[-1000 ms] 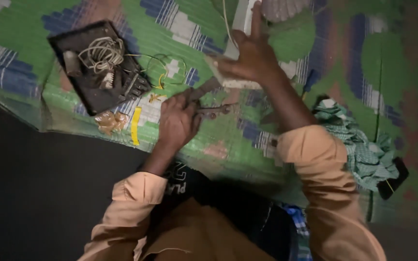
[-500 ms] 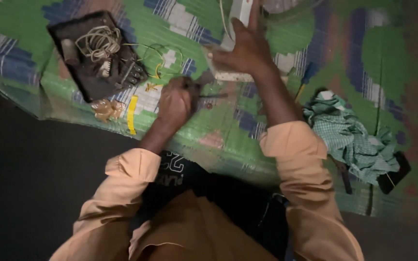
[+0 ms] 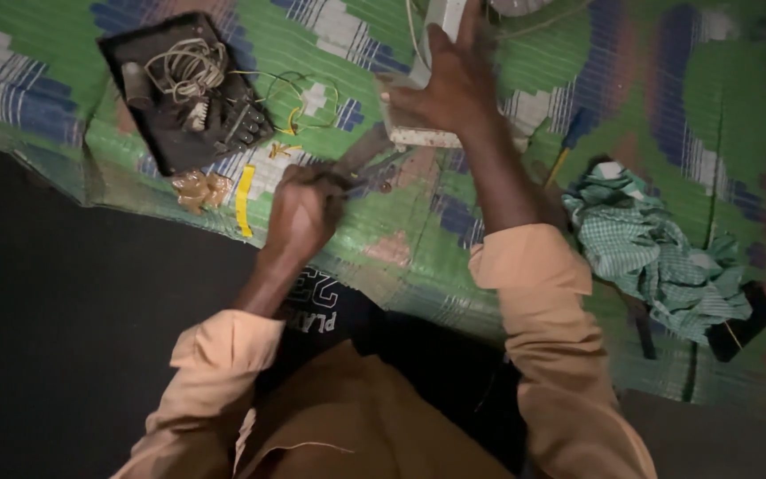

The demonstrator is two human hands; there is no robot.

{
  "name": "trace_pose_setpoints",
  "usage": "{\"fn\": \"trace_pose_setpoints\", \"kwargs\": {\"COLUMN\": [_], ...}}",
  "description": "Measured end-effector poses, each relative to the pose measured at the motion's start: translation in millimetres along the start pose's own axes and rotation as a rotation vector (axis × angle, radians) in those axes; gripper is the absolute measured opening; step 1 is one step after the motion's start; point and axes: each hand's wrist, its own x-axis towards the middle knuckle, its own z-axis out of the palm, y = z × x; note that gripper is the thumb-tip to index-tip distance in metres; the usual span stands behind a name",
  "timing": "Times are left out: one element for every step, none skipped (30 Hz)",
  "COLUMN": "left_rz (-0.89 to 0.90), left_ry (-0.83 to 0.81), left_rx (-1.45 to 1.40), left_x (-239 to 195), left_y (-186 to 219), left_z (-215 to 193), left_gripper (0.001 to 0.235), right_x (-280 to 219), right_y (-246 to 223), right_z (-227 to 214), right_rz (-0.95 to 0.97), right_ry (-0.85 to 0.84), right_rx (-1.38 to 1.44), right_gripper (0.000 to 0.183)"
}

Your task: Repairing an electric fan by inspecting and connecting internal wires and reassembling components.

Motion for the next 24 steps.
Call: {"fn": "trace_pose_setpoints", "kwargs": {"left_rz": [-0.032,-0.034,-0.057,-0.081,-0.084,-0.083,-0.082,-0.079,-0.073,-0.069,-0.068,-0.057,-0.046,-0.043,-0.11,-0.179,-0.179,-0.207,-0.235,-0.237,-0.205,-0.17,-0.17,-0.171], "left_ry": [0.005,0.007,0.031,0.055,0.057,0.102,0.148,0.145,0.199,0.253,0.25,0.282,0.315,0.314,0.286,0.259,0.258,0.26,0.261,0.258,0.286,0.317,0.317,0.322], "left_rx": [-0.009,-0.006,0.004,0.016,0.023,0.037,0.051,0.05,0.062,0.073,0.072,0.056,0.04,0.035,0.018,0.002,-0.001,0.059,0.118,0.118,0.158,0.201,0.204,0.264], "left_x": [-1,1,3,5,8,13,19,25,31,37,36,38,40,38,37,34,33,32,31,30,29,30,30,30], "left_y": [4,3,3,2,-3,-9,-14,-19,-25,-30,-34,-39,-44,-48,-52,-56,-54,-52,-50,-43,-35,-29,-25,-21], "left_z": [-7,-12,-17,-24,-26,-27,-28,-24,-21,-16,-10,-4,3,11,19,27,29,30,31,27,22,17,14,11], "left_gripper": [0.019,0.019,0.019,0.018,0.018,0.015,0.013,0.013,0.011,0.01,0.01,0.009,0.008,0.008,0.006,0.004,0.004,0.009,0.015,0.015,0.023,0.032,0.032,0.036], "right_x": [1,3,4,5,5,4,4,3,3,1,0,-1,-1,-1,-2,-2,-2,-1,-1,-1,-1,1,1,1], "right_y": [2,3,4,3,-1,-3,-5,-8,-10,-12,-13,-14,-14,-15,-17,-20,-21,-22,-23,-19,-15,-11,-15,-18], "right_z": [2,1,1,1,0,-2,-5,-7,-8,-10,-9,-9,-9,-11,-12,-13,-14,-14,-15,-12,-9,-7,-10,-13], "right_rz": [-0.001,-0.005,-0.012,-0.021,-0.026,-0.025,-0.024,-0.021,-0.002,0.017,0.021,0.02,0.02,0.024,0.021,0.014,0.016,0.024,0.032,0.034,0.021,0.005,0.003,0.003], "right_ry": [0.002,0.001,0.001,0.002,0.001,0.008,0.015,0.018,0.014,0.007,0.007,0.013,0.019,0.02,0.027,0.031,0.03,0.026,0.021,0.018,0.025,0.035,0.036,0.039], "right_rx": [0.0,0.002,0.016,0.032,0.038,0.021,0.004,0.004,-0.006,-0.016,-0.015,-0.022,-0.029,-0.032,-0.038,-0.043,-0.046,-0.046,-0.047,-0.046,-0.022,0.004,0.006,0.028], "right_gripper": [0.107,0.107,0.107,0.106,0.106,0.106,0.105,0.105,0.105,0.105,0.105,0.103,0.102,0.102,0.101,0.101,0.101,0.101,0.1,0.1,0.1,0.1,0.1,0.1]}}
